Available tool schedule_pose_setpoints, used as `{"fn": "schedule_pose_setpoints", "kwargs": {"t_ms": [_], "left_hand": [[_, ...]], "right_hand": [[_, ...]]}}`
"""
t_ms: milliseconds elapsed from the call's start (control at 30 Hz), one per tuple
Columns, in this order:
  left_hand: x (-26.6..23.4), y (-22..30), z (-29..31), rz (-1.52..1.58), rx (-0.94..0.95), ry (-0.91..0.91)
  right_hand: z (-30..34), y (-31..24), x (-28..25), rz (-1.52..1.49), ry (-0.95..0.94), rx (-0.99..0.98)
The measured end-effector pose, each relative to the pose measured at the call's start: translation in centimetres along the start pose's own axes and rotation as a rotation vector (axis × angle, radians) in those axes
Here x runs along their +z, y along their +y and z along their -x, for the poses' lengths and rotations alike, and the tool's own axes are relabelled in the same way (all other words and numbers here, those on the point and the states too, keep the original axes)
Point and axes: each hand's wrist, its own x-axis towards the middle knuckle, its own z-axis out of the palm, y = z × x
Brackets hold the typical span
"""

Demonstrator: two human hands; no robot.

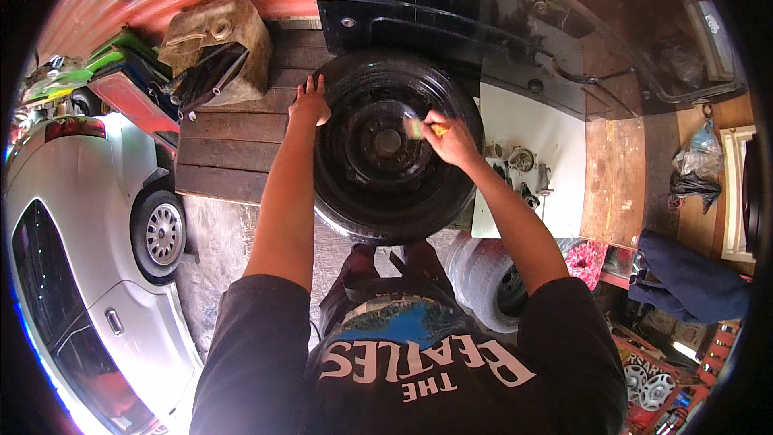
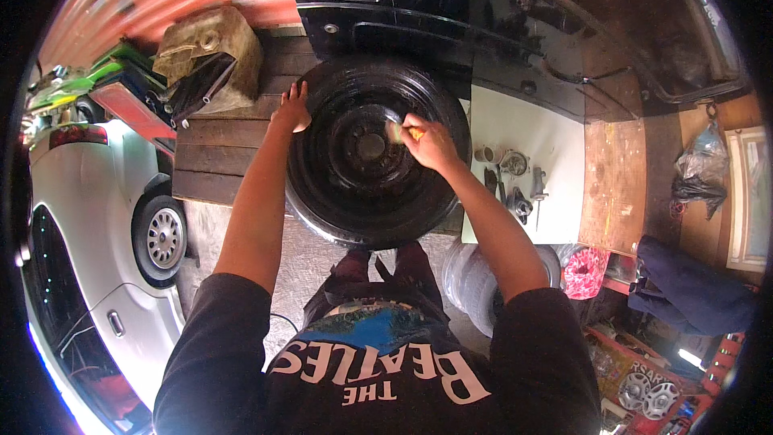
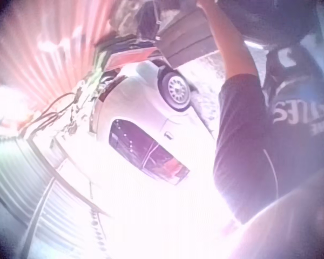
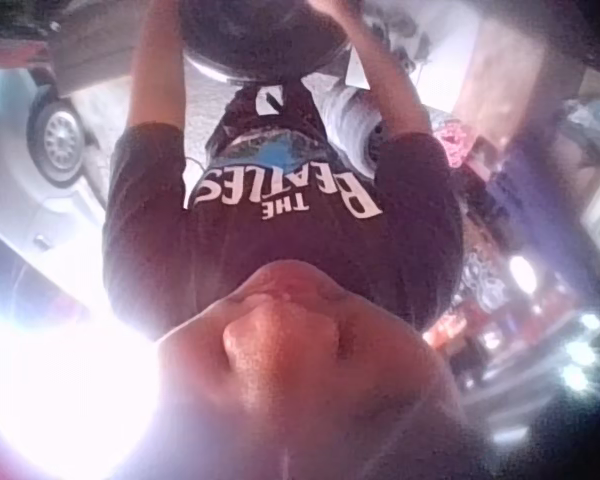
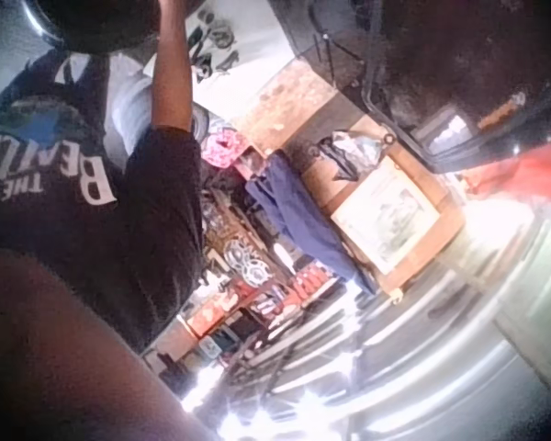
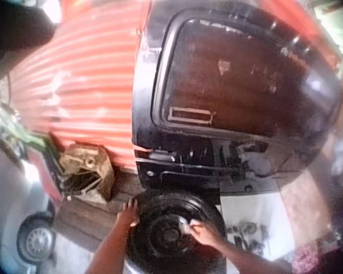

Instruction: The person uses a small brush to scrub the surface of a car tire resting on a wooden workbench. The person repeatedly brushes the tire's sidewall and inner rim area throughout the clip.

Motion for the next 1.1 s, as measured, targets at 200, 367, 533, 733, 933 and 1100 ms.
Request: {"fn": "schedule_pose_setpoints", "kwargs": {"t_ms": [200,367,533,733,933,1100], "left_hand": [[0.5,-0.2,-0.6,0.0,0.0,0.013],[0.9,-0.4,-1.1,-0.02,-0.013,0.016],[0.9,-0.3,-1.3,-0.011,0.015,0.024],[1.4,-0.6,-1.2,-0.01,-0.003,0.042],[1.3,-0.4,-1.3,0.008,0.02,0.034],[1.8,-1.3,-2.7,0.014,0.019,0.017]], "right_hand": [[2.4,0.1,1.6,0.097,-0.176,0.132],[3.8,-4.0,4.6,-0.647,-0.351,0.699],[3.2,-3.6,4.6,0.149,0.1,0.195],[8.1,-6.7,4.8,0.134,-0.047,-0.043],[8.1,-11.6,8.4,-0.407,-0.117,-0.064],[8.9,-6.3,5.9,-0.438,-0.303,0.075]]}}
